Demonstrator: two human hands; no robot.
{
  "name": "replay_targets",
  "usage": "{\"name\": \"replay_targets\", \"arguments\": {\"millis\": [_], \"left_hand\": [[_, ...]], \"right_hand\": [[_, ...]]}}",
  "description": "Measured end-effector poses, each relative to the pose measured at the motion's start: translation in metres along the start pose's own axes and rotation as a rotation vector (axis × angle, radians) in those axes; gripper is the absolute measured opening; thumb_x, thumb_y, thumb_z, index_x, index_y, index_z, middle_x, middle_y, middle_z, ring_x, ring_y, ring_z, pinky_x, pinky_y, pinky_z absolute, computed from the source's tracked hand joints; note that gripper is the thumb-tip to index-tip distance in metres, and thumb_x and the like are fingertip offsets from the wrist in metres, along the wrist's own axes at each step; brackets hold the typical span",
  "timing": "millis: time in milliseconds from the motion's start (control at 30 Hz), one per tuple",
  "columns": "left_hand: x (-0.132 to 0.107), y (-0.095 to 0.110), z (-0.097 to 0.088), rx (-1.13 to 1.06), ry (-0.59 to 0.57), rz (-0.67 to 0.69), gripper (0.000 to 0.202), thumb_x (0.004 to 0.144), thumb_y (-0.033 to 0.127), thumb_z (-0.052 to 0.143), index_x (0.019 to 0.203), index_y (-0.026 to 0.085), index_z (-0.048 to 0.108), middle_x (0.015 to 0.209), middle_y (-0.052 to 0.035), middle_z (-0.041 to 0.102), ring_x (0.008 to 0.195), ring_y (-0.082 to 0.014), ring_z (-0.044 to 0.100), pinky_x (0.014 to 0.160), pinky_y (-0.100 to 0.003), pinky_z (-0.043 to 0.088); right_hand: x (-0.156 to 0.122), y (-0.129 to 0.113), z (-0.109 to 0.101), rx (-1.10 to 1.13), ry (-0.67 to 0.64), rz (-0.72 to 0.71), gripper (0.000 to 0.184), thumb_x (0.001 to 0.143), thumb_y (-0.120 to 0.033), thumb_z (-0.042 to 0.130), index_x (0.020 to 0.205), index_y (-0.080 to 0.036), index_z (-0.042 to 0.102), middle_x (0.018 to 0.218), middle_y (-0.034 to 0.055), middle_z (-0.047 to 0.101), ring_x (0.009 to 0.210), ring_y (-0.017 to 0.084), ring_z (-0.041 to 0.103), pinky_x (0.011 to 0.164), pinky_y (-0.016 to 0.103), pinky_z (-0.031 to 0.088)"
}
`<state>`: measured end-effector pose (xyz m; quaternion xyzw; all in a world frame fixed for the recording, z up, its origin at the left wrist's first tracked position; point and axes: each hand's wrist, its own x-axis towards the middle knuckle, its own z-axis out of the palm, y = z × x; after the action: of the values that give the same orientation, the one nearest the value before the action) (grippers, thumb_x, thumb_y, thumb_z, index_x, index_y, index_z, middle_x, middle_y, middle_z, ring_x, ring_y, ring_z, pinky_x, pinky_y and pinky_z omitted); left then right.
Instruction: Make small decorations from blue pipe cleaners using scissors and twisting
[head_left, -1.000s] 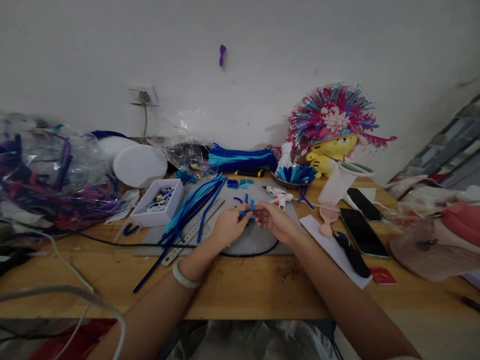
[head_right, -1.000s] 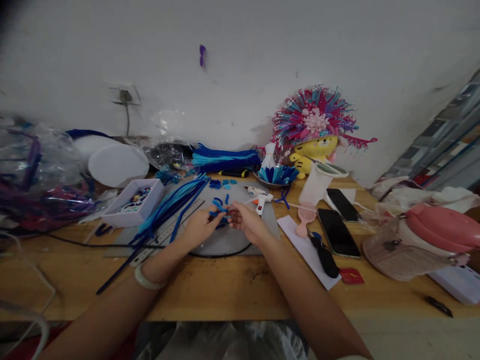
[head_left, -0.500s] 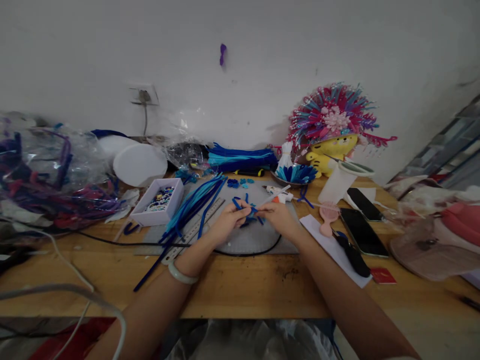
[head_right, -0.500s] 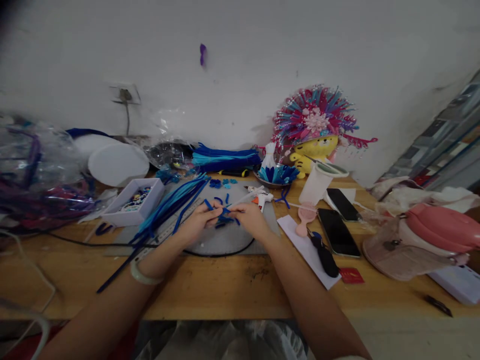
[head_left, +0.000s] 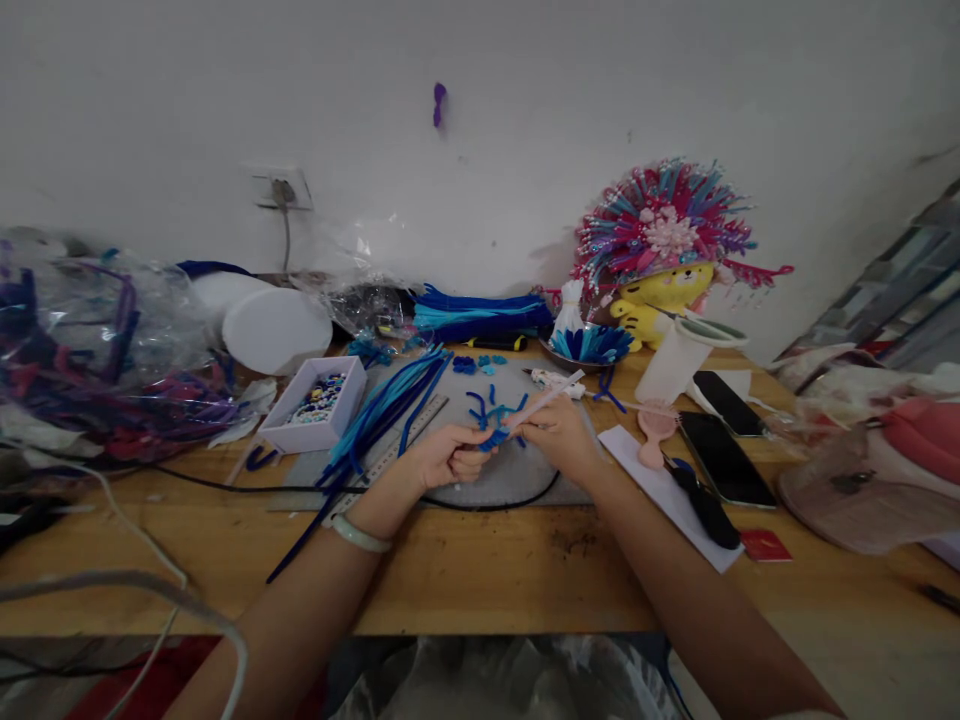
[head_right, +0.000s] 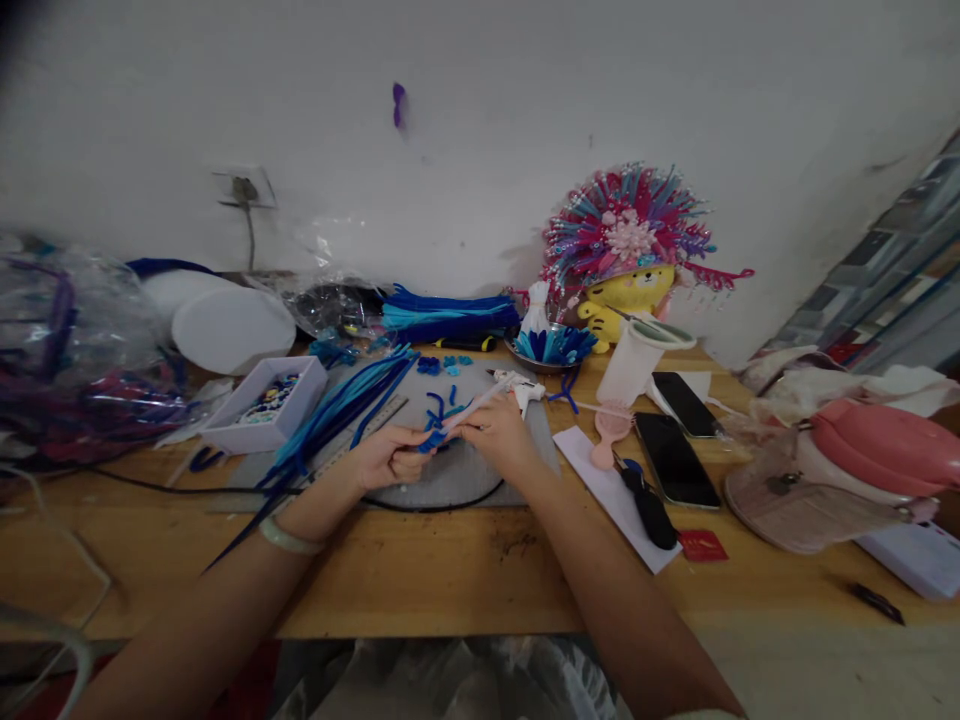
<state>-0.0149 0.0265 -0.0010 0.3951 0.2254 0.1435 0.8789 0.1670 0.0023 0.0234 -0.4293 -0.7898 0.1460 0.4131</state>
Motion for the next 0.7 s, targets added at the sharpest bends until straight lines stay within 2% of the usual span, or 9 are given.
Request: {"name": "replay_targets", "arguments": {"millis": [100, 167, 200, 267, 333, 400, 533, 700], "left_hand": [[-0.002, -0.001, -0.006, 0.072, -0.086, -0.114, 0.016, 0.071, 0.027, 0.055, 0.065, 0.013, 0.051, 0.034, 0.0107, 0.018, 0.029, -0.0022, 0.007, 0.032, -0.016, 0.006], [-0.003, 0.0, -0.005, 0.108, -0.086, -0.114, 0.016, 0.067, 0.026, 0.057, 0.064, 0.012, 0.05, 0.035, 0.0105, 0.02, 0.03, -0.0016, 0.009, 0.033, -0.017, 0.006], [-0.002, 0.001, -0.003, 0.115, -0.054, -0.069, 0.017, 0.067, 0.027, 0.058, 0.063, 0.012, 0.05, 0.036, 0.0106, 0.02, 0.03, -0.0015, 0.01, 0.033, -0.017, 0.006], [-0.001, 0.004, 0.003, 0.125, 0.078, 0.106, 0.021, 0.067, 0.03, 0.059, 0.063, 0.013, 0.047, 0.038, 0.0108, 0.02, 0.031, -0.0015, 0.012, 0.034, -0.017, 0.007], [0.001, 0.006, 0.009, 0.153, 0.249, 0.31, 0.023, 0.067, 0.032, 0.061, 0.065, 0.015, 0.045, 0.04, 0.0108, 0.021, 0.033, -0.0017, 0.015, 0.036, -0.017, 0.008], [0.004, 0.005, 0.015, 0.215, 0.363, 0.427, 0.027, 0.065, 0.034, 0.063, 0.065, 0.016, 0.043, 0.042, 0.0106, 0.024, 0.035, -0.0018, 0.017, 0.038, -0.018, 0.009], [0.012, -0.002, 0.019, 0.423, 0.476, 0.483, 0.032, 0.065, 0.043, 0.06, 0.067, 0.016, 0.044, 0.045, 0.0093, 0.03, 0.039, -0.0035, 0.022, 0.04, -0.02, 0.014], [0.014, -0.007, 0.021, 0.718, 0.612, 0.552, 0.024, 0.072, 0.041, 0.052, 0.07, 0.017, 0.047, 0.053, 0.0064, 0.039, 0.048, -0.007, 0.033, 0.046, -0.02, 0.025]], "right_hand": [[-0.002, -0.004, -0.001, 0.097, -0.097, -0.025, 0.018, 0.068, -0.013, 0.06, 0.065, -0.027, 0.07, 0.061, -0.0017, 0.061, 0.07, 0.016, 0.053, 0.075, 0.032, 0.037], [-0.003, -0.008, 0.0, 0.231, -0.164, 0.024, 0.016, 0.068, -0.014, 0.058, 0.066, -0.026, 0.07, 0.065, -0.001, 0.063, 0.069, 0.015, 0.054, 0.071, 0.03, 0.039], [-0.003, -0.01, 0.001, 0.3, -0.169, 0.088, 0.014, 0.068, -0.016, 0.058, 0.066, -0.025, 0.069, 0.066, -0.0005, 0.063, 0.068, 0.015, 0.054, 0.068, 0.029, 0.04], [-0.002, -0.013, 0.004, 0.424, -0.126, 0.273, 0.009, 0.066, -0.021, 0.061, 0.071, -0.022, 0.068, 0.07, 0.0001, 0.064, 0.067, 0.014, 0.055, 0.063, 0.027, 0.041], [-0.001, -0.015, 0.008, 0.546, -0.068, 0.449, 0.019, 0.063, -0.025, 0.064, 0.081, -0.02, 0.065, 0.071, 0.0003, 0.063, 0.066, 0.013, 0.055, 0.058, 0.025, 0.041], [0.0, -0.015, 0.011, 0.67, -0.049, 0.556, 0.031, 0.061, -0.027, 0.066, 0.09, -0.019, 0.061, 0.068, -0.0005, 0.061, 0.062, 0.011, 0.054, 0.055, 0.023, 0.041], [-0.002, -0.014, 0.018, 0.82, -0.07, 0.66, 0.028, 0.062, -0.034, 0.065, 0.083, -0.016, 0.06, 0.064, -0.0013, 0.058, 0.054, 0.008, 0.05, 0.052, 0.021, 0.039], [-0.001, -0.013, 0.019, 0.772, -0.05, 0.648, 0.022, 0.06, -0.035, 0.066, 0.065, -0.016, 0.058, 0.053, -0.0041, 0.053, 0.048, 0.007, 0.046, 0.05, 0.021, 0.036]]}}
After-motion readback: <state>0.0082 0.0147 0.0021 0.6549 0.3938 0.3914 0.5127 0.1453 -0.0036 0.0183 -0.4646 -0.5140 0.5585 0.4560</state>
